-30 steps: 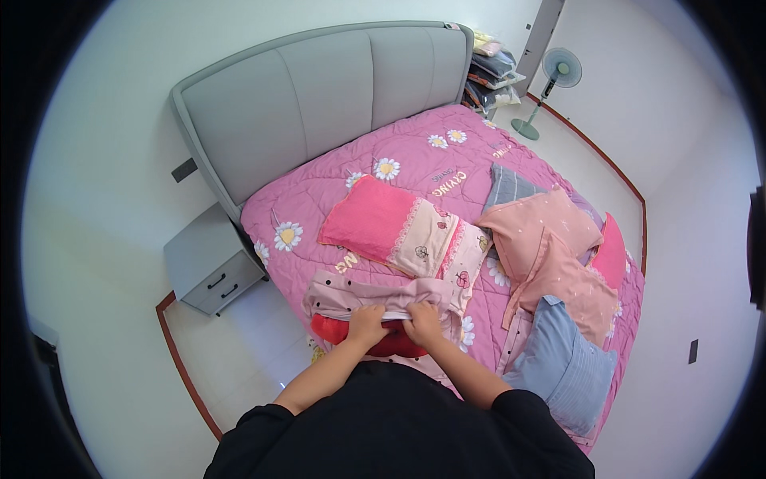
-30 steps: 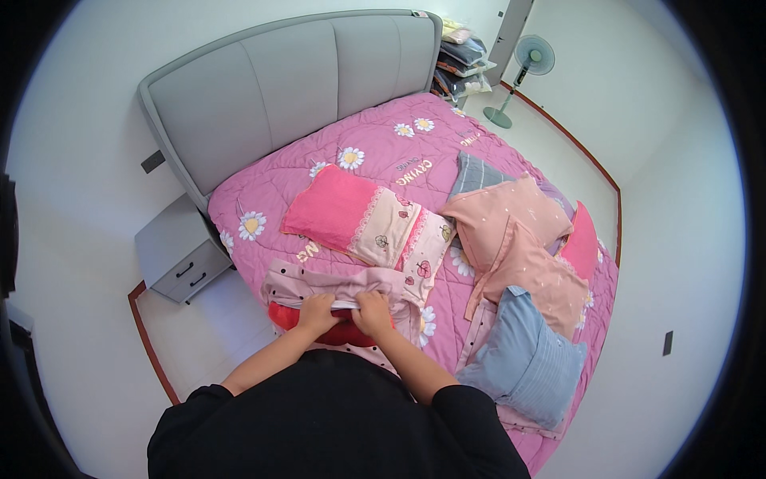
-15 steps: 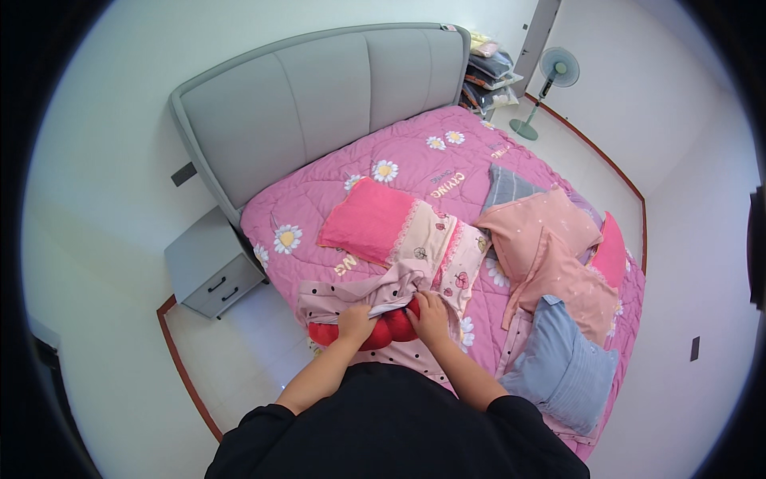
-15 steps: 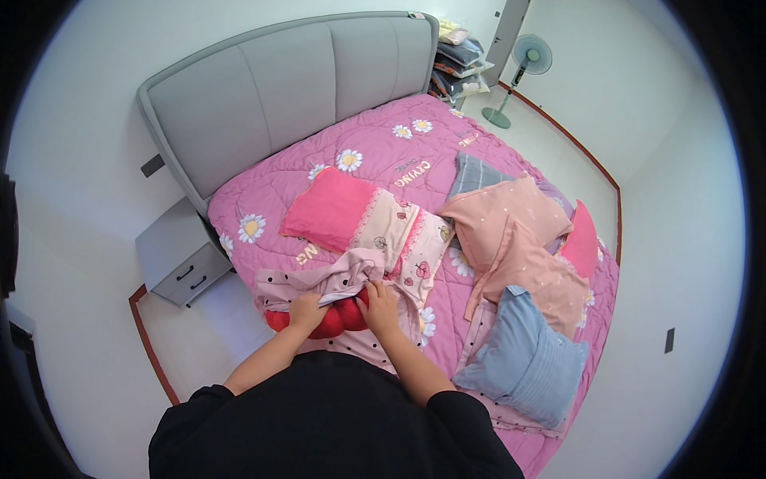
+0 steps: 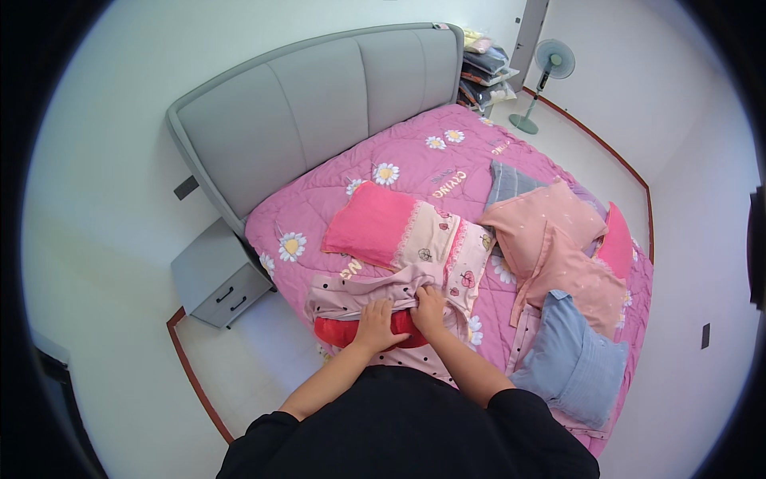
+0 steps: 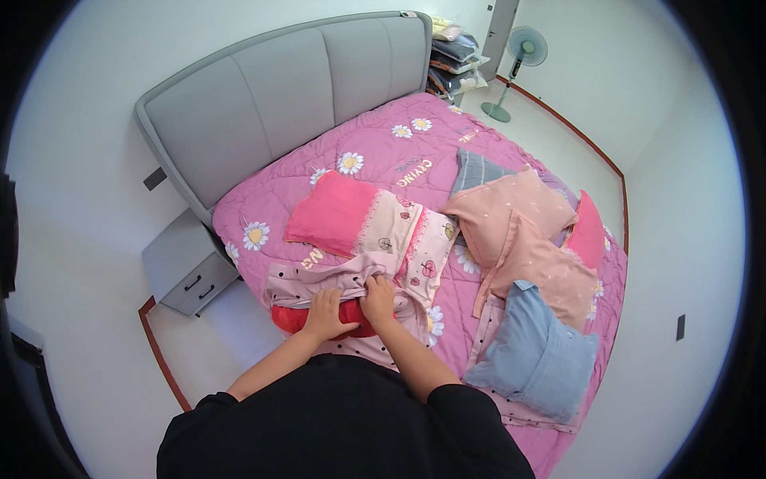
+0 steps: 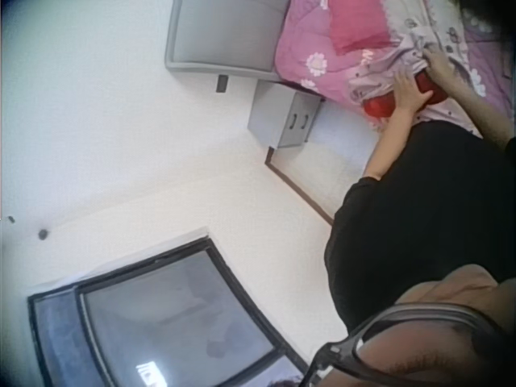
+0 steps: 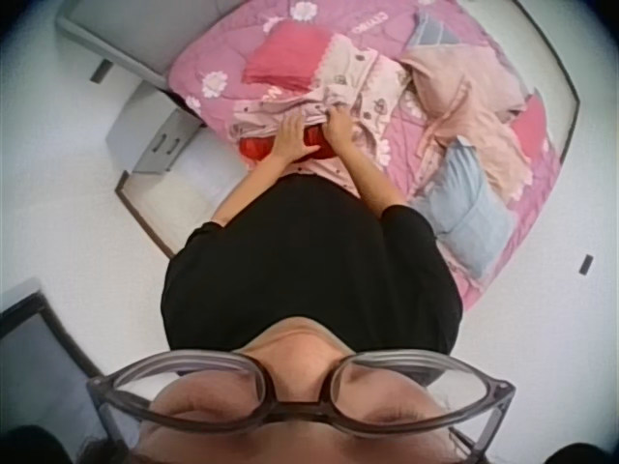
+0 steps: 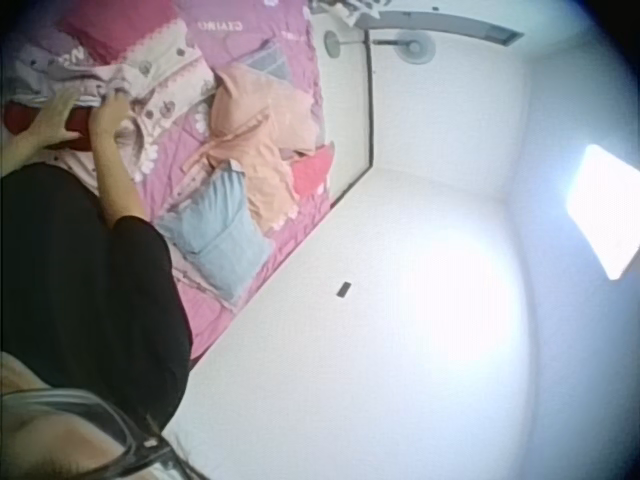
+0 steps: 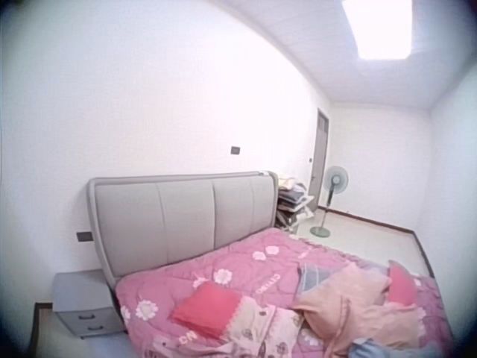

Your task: The person puts a red pillow inside a pink polka-dot pillowcase by hand, smoothing the fabric over the pillow until it is fully covered.

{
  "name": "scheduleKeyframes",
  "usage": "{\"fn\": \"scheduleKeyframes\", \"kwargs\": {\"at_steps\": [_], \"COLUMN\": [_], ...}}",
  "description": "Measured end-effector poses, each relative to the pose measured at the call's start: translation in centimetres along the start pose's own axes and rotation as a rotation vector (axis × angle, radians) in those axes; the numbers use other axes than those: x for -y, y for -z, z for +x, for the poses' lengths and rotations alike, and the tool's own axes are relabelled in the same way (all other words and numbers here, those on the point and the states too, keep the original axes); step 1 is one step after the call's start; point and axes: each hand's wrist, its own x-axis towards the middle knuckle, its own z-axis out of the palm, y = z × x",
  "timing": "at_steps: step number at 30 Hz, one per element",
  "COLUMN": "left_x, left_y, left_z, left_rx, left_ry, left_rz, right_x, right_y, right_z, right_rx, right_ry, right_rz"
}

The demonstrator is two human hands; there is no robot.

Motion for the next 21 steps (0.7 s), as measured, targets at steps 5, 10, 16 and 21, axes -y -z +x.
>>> {"fn": "scheduleKeyframes", "kwargs": {"at_steps": [5,10,16,21], "left_x": [0.5,3.3,5.2,6.7], "left_y": [0.2,0.1,-0.1,2.0], "left_z": [0.2,-0.3,-0.9,-0.6], "left_rx": [0.125,-0.114,-0.082,-0.119], "left_ry": [0.19,0.129,0.098,0.152], "left_rz": [0.049,0.075,0.092,-0.086], "right_x": [2.6,4.3,4.8,1.2], "right_y": [-0.5,0.3,0.6,1.5], "right_z": [0.8,0.9,0.5,-0.6], "right_rx": [0.024,0.17,0.317,0.137], "right_ry": [0.081,0.394,0.399,0.23], "right_rz": [0.072,0.083,0.04,0.181]}}
